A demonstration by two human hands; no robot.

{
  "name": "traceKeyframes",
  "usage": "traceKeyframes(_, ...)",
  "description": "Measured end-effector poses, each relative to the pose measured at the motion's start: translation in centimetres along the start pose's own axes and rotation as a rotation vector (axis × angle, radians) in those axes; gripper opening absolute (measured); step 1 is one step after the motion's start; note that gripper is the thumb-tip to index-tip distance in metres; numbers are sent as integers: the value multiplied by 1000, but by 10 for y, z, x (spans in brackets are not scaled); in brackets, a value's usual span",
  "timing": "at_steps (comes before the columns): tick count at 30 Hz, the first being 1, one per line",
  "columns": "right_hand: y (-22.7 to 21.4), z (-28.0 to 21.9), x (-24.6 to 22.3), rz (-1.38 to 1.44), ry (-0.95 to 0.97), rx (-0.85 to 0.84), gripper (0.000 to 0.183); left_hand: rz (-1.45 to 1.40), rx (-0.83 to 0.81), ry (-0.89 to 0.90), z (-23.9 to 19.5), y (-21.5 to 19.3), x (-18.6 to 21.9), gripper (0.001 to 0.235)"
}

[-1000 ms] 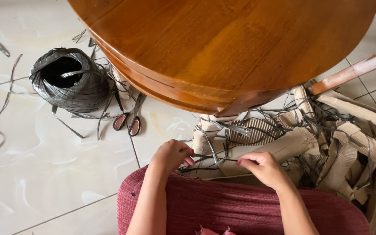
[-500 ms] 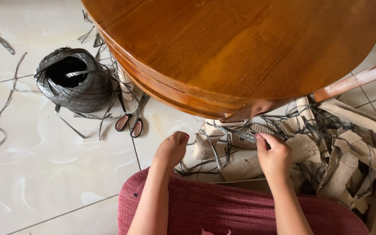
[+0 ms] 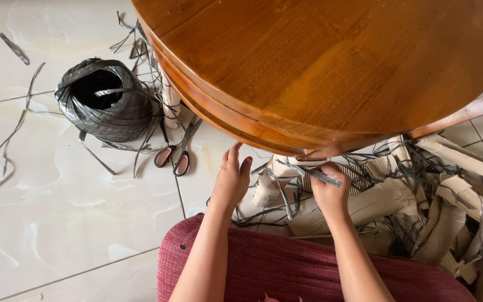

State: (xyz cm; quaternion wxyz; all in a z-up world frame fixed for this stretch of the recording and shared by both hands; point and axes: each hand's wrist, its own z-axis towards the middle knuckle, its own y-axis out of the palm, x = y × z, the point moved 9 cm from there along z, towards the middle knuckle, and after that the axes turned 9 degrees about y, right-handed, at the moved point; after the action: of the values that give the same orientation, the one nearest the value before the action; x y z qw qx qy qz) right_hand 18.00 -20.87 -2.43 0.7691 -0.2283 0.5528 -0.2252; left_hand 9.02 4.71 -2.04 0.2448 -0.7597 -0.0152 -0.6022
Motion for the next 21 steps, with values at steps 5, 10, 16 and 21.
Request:
traceKeyframes(5, 49, -21, 58, -196, 271, -144, 16, 28, -96, -7, -6, 3, 9, 48)
traceKeyframes(10, 88, -41, 141, -309, 597, -344, 32, 305, -245, -62, 28, 68, -117, 33)
traceKeyframes(16, 116, -40, 171, -224, 457, -417, 24, 275, -271, -173, 7, 47, -76, 34)
traceKeyframes(21, 81, -37, 64, -199, 327, -429, 23, 334, -311, -226, 6, 54, -95, 25)
